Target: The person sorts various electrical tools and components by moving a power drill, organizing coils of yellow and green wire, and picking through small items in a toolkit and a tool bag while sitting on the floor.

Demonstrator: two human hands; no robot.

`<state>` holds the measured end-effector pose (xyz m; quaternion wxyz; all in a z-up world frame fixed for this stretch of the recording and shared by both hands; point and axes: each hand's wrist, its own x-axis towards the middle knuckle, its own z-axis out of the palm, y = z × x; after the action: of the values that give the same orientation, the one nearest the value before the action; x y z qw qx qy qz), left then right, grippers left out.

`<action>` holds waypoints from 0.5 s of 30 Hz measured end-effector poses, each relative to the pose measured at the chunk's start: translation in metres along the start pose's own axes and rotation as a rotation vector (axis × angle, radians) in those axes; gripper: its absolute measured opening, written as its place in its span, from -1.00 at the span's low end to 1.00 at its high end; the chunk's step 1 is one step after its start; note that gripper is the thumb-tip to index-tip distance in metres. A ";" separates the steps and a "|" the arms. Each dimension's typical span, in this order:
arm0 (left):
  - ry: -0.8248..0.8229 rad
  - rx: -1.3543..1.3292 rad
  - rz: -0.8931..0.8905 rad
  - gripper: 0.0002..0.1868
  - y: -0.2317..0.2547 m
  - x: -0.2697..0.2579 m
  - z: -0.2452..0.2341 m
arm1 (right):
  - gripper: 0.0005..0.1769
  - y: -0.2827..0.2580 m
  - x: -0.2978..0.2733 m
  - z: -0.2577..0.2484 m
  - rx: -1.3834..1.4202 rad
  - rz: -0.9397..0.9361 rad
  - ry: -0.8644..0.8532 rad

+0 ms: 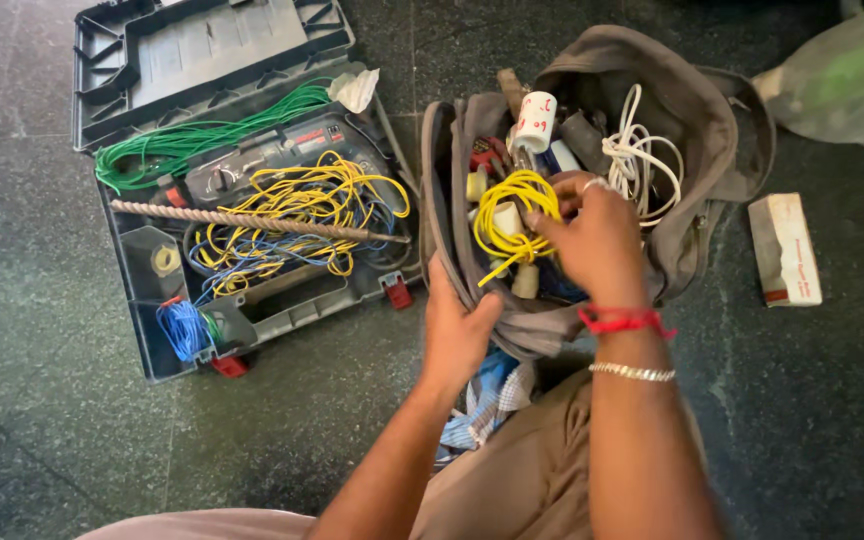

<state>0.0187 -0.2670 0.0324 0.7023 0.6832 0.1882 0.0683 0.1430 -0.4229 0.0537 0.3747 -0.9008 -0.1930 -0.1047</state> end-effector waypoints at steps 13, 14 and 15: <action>0.002 0.044 0.062 -0.22 0.003 0.001 -0.005 | -0.84 0.020 0.030 -0.034 0.650 0.398 0.160; 0.004 0.044 0.102 -0.21 0.003 0.003 -0.005 | -0.84 0.023 0.030 -0.035 0.593 0.347 0.171; 0.007 0.044 0.143 -0.20 0.004 0.005 -0.004 | -0.81 0.028 0.027 -0.042 0.433 0.323 0.188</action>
<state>0.0227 -0.2609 0.0351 0.6798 0.7098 0.1428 0.1166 0.1774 -0.4634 0.0745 0.5864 -0.8052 -0.0294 -0.0833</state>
